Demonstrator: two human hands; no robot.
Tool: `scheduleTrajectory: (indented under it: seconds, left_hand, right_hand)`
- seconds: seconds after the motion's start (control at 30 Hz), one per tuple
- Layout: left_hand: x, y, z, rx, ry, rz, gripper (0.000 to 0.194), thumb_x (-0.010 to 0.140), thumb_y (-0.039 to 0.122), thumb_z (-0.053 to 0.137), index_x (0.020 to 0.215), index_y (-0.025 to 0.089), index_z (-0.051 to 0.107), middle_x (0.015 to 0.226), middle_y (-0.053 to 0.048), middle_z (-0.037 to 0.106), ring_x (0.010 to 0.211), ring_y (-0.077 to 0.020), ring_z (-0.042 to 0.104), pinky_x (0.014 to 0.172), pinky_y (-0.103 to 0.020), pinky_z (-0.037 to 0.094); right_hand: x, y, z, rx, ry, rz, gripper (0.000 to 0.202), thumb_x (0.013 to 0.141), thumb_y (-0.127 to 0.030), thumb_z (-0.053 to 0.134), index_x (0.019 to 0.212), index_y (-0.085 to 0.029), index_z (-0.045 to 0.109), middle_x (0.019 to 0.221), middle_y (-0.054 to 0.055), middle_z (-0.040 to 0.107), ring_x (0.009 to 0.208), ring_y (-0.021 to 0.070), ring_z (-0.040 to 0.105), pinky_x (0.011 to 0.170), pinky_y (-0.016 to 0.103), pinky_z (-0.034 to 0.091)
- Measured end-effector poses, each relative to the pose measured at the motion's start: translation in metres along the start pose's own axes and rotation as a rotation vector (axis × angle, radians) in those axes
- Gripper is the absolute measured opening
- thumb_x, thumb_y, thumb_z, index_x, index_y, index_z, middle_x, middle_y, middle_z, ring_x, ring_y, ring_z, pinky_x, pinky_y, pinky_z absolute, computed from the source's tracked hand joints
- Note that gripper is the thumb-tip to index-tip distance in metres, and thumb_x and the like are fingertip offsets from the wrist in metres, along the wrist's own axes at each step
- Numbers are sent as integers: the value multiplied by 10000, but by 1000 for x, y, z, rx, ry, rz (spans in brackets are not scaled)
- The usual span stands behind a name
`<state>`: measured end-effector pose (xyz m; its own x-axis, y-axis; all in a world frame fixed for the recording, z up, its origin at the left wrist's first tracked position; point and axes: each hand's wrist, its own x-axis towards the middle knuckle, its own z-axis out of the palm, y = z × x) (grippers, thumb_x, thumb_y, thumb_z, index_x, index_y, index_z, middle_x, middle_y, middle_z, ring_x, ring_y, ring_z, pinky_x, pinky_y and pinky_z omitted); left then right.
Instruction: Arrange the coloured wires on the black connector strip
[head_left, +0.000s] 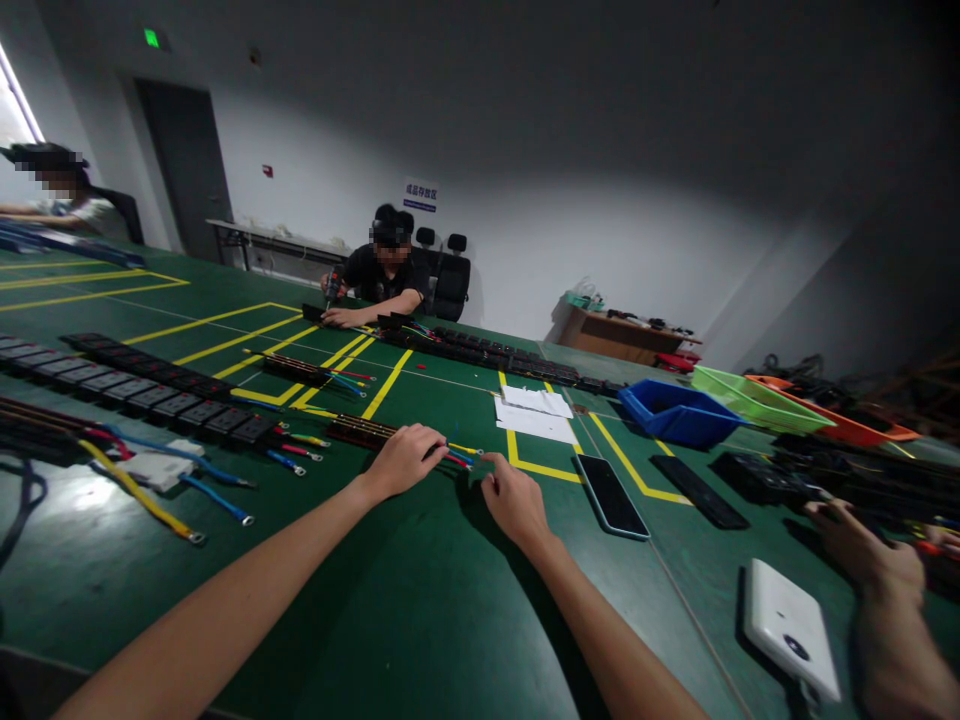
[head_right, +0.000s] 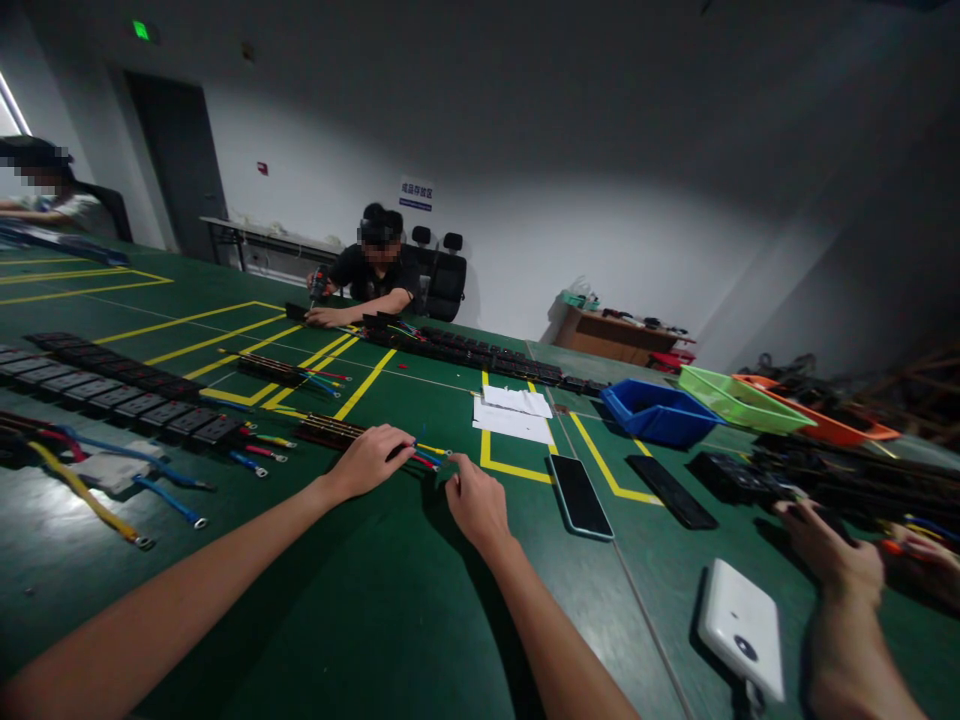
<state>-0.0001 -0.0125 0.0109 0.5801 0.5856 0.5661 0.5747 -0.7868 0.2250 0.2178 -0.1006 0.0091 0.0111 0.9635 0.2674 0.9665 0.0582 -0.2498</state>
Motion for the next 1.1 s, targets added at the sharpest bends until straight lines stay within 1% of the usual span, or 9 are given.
scheduleTrajectory:
  seconds: [0.13,0.3,0.43,0.57,0.63,0.7,0.83,0.97,1.1]
  left_hand:
    - [0,0,0,-4,-5,-1,197,1010,314,504,1047,199,661,1058,-58,723,1004,-221,641,902,-379,483]
    - [0,-2,2,2,4,4,215,1010,328,501,1047,196,667,1050,-61,723,998,-217,642,906,-377,483]
    - [0,-2,3,8,2,2,204,1008,320,506,1045,198,665,1057,-53,723,1004,-215,641,913,-374,478]
    - [-1,-1,2,-2,12,1,182,1000,305,521,1029,203,669,1042,-48,725,992,-209,643,897,-364,480]
    - [0,-1,1,-8,17,3,180,999,304,523,1031,205,670,1040,-47,725,990,-206,642,895,-361,479]
    - [0,-1,1,-10,14,4,180,1000,304,525,1036,203,669,1042,-45,724,990,-205,642,896,-360,477]
    - [0,-1,1,-4,1,-3,174,1000,298,530,1030,194,666,1049,-42,724,997,-208,639,900,-361,473]
    - [0,-1,0,-3,4,0,175,1003,297,523,1034,198,665,1054,-44,723,1000,-208,638,903,-360,471]
    - [0,-1,1,-5,7,-1,184,1003,309,523,1043,201,667,1048,-46,724,997,-207,640,891,-356,475]
  right_hand:
    - [1,1,2,-50,-9,17,477,957,-229,465,1431,-276,476,1090,39,741,890,201,695,734,273,432]
    - [2,0,2,-98,-94,5,423,968,-241,445,1367,-332,554,1126,26,740,916,202,701,735,275,431]
    - [1,-1,0,-72,-58,27,444,956,-247,470,1397,-288,505,1032,32,750,861,206,700,703,271,421]
    - [1,1,2,-19,0,-18,338,959,-218,455,1253,-279,610,1040,20,739,888,182,685,733,251,421]
    - [1,3,3,-1,-1,-69,308,962,-202,444,1162,-284,665,1065,14,733,921,165,676,760,236,423]
    - [1,4,4,7,-8,-92,308,959,-192,442,1126,-284,684,1076,9,731,929,158,674,772,230,424]
    - [0,3,4,3,13,-41,335,954,-209,458,1234,-276,629,1065,18,739,915,175,683,763,245,427]
    - [1,1,2,-31,4,23,460,952,-227,462,1405,-285,512,1075,36,739,885,191,689,740,263,429]
    - [2,0,2,-64,-64,18,450,947,-233,462,1379,-320,553,1131,33,728,926,198,689,747,271,434]
